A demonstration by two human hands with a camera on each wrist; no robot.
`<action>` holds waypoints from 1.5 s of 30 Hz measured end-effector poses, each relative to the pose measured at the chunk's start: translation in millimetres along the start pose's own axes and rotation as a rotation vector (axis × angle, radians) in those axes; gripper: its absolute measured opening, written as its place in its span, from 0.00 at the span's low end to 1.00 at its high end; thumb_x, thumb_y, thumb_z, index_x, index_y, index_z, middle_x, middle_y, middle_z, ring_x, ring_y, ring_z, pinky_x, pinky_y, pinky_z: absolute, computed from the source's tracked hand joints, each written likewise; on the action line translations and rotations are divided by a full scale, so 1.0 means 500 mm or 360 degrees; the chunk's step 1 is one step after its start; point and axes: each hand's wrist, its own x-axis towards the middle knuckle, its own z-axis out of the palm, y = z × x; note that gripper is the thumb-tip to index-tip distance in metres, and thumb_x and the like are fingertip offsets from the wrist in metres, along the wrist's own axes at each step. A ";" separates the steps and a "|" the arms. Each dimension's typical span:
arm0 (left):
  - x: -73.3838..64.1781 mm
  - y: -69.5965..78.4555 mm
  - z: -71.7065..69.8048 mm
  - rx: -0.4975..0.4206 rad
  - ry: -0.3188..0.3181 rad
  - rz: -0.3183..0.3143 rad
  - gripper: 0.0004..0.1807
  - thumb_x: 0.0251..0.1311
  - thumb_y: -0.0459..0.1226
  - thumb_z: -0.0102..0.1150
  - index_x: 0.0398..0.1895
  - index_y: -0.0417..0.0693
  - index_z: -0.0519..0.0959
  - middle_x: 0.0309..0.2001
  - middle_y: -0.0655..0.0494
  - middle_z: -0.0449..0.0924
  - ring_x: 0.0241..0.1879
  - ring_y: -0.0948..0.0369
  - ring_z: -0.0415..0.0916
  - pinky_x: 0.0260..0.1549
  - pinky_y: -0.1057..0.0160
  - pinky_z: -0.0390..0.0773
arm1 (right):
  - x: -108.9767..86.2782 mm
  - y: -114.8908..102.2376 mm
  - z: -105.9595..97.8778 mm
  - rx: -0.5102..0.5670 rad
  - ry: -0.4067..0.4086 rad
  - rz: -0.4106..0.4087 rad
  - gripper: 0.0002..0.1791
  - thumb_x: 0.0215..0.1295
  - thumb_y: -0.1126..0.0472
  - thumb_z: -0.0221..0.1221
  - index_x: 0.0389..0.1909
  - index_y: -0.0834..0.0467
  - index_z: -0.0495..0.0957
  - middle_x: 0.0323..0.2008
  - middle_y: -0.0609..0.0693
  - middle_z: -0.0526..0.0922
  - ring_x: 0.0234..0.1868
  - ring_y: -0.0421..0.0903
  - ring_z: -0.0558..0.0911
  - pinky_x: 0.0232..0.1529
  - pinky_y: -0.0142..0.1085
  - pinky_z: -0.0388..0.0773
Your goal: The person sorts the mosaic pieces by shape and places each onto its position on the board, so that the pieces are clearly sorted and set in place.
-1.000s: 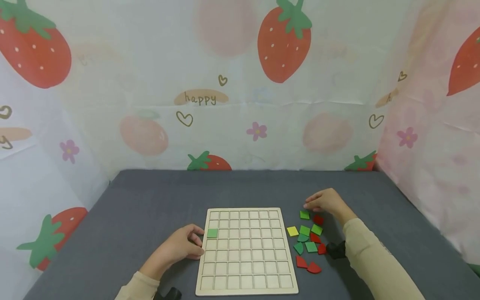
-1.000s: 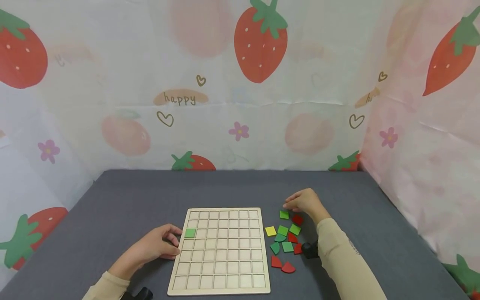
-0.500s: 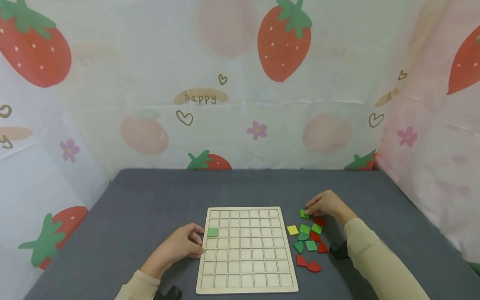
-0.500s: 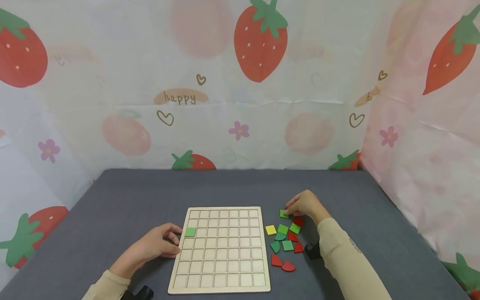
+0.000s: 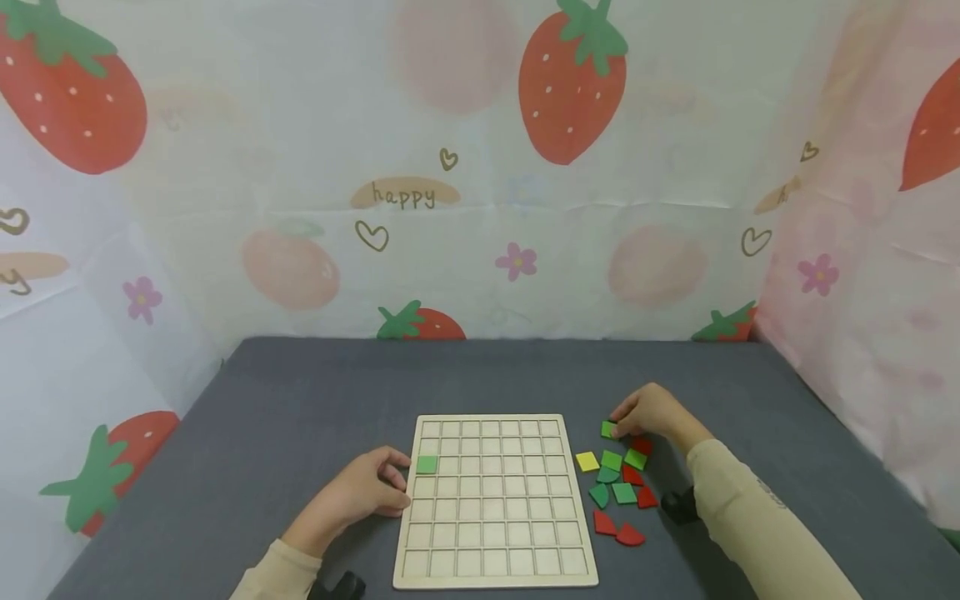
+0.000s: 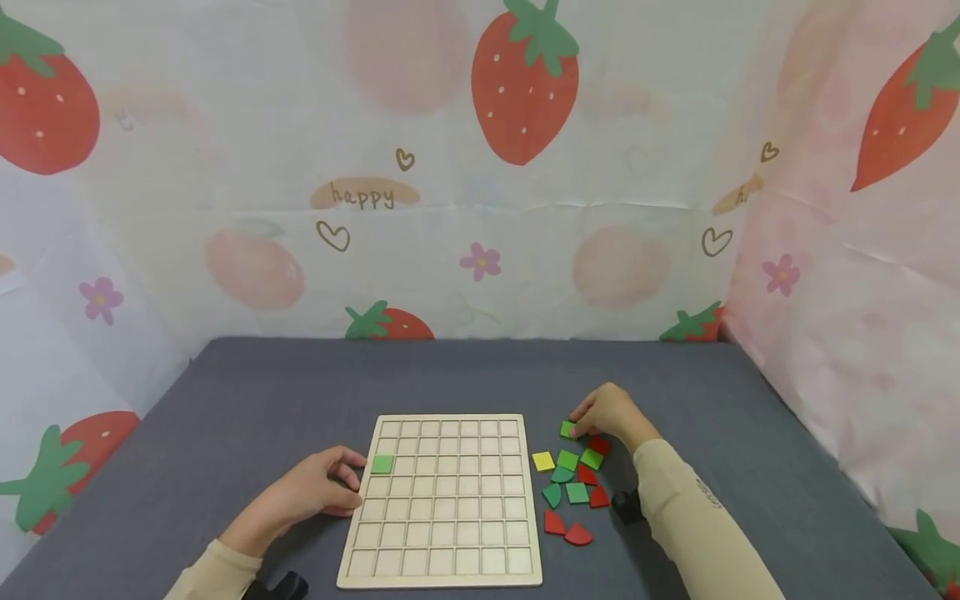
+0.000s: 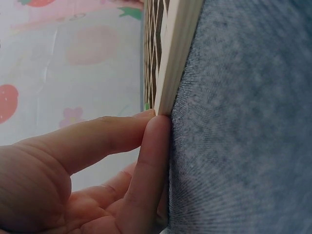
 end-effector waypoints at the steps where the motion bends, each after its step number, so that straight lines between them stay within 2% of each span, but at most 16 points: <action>1: 0.000 0.001 0.000 -0.0007 -0.0006 -0.0001 0.28 0.47 0.20 0.67 0.55 0.32 0.73 0.33 0.46 0.74 0.29 0.57 0.77 0.30 0.59 0.85 | 0.000 0.000 -0.001 -0.0010 -0.0005 0.0003 0.13 0.54 0.64 0.72 0.41 0.64 0.87 0.43 0.60 0.87 0.37 0.45 0.86 0.44 0.44 0.85; 7: 0.005 0.000 -0.001 0.0008 -0.0009 0.0003 0.28 0.47 0.20 0.67 0.55 0.32 0.73 0.33 0.46 0.74 0.29 0.57 0.77 0.30 0.59 0.84 | 0.002 -0.004 -0.003 -0.0050 0.0004 -0.0014 0.10 0.53 0.65 0.72 0.36 0.65 0.87 0.34 0.55 0.88 0.31 0.43 0.82 0.36 0.38 0.84; 12: 0.009 -0.004 -0.001 0.0028 -0.0002 0.0009 0.29 0.47 0.20 0.68 0.55 0.33 0.73 0.33 0.47 0.74 0.29 0.57 0.76 0.30 0.59 0.84 | -0.002 -0.008 0.000 -0.0002 0.0040 -0.0004 0.07 0.56 0.65 0.70 0.32 0.65 0.87 0.29 0.52 0.88 0.27 0.42 0.81 0.32 0.36 0.83; 16: 0.009 -0.004 0.000 0.0032 0.0004 0.0004 0.29 0.47 0.20 0.68 0.56 0.33 0.73 0.34 0.46 0.73 0.29 0.57 0.76 0.30 0.59 0.84 | -0.004 -0.010 0.002 0.0103 0.0043 0.0016 0.07 0.58 0.65 0.68 0.33 0.67 0.87 0.30 0.53 0.88 0.26 0.42 0.82 0.32 0.36 0.84; 21: 0.009 -0.006 0.000 0.0040 0.0013 -0.0006 0.29 0.47 0.21 0.68 0.56 0.33 0.73 0.34 0.46 0.74 0.29 0.57 0.77 0.30 0.59 0.84 | -0.010 -0.018 0.000 0.0179 -0.0012 -0.0003 0.13 0.60 0.65 0.67 0.44 0.67 0.85 0.42 0.59 0.87 0.30 0.43 0.83 0.36 0.37 0.85; 25: 0.009 -0.006 0.000 0.0041 0.0017 -0.0013 0.29 0.47 0.21 0.68 0.56 0.33 0.73 0.34 0.47 0.74 0.29 0.57 0.77 0.30 0.59 0.84 | -0.014 -0.028 0.003 0.0207 -0.0018 -0.0033 0.13 0.62 0.65 0.65 0.46 0.66 0.85 0.47 0.61 0.86 0.32 0.42 0.84 0.39 0.38 0.85; 33: 0.007 -0.003 0.001 0.0036 0.0010 -0.0013 0.29 0.47 0.21 0.68 0.56 0.33 0.73 0.34 0.46 0.74 0.29 0.57 0.77 0.30 0.59 0.84 | -0.014 -0.058 0.028 0.0387 0.0020 -0.0030 0.11 0.60 0.66 0.67 0.42 0.66 0.85 0.42 0.59 0.87 0.31 0.42 0.86 0.39 0.39 0.86; 45: 0.004 -0.002 0.001 0.0033 0.0011 0.0000 0.29 0.47 0.20 0.68 0.56 0.32 0.73 0.33 0.46 0.74 0.29 0.57 0.77 0.30 0.59 0.84 | -0.019 -0.118 0.080 0.0468 0.0030 -0.0026 0.09 0.57 0.66 0.69 0.38 0.65 0.86 0.36 0.57 0.88 0.27 0.43 0.86 0.36 0.38 0.86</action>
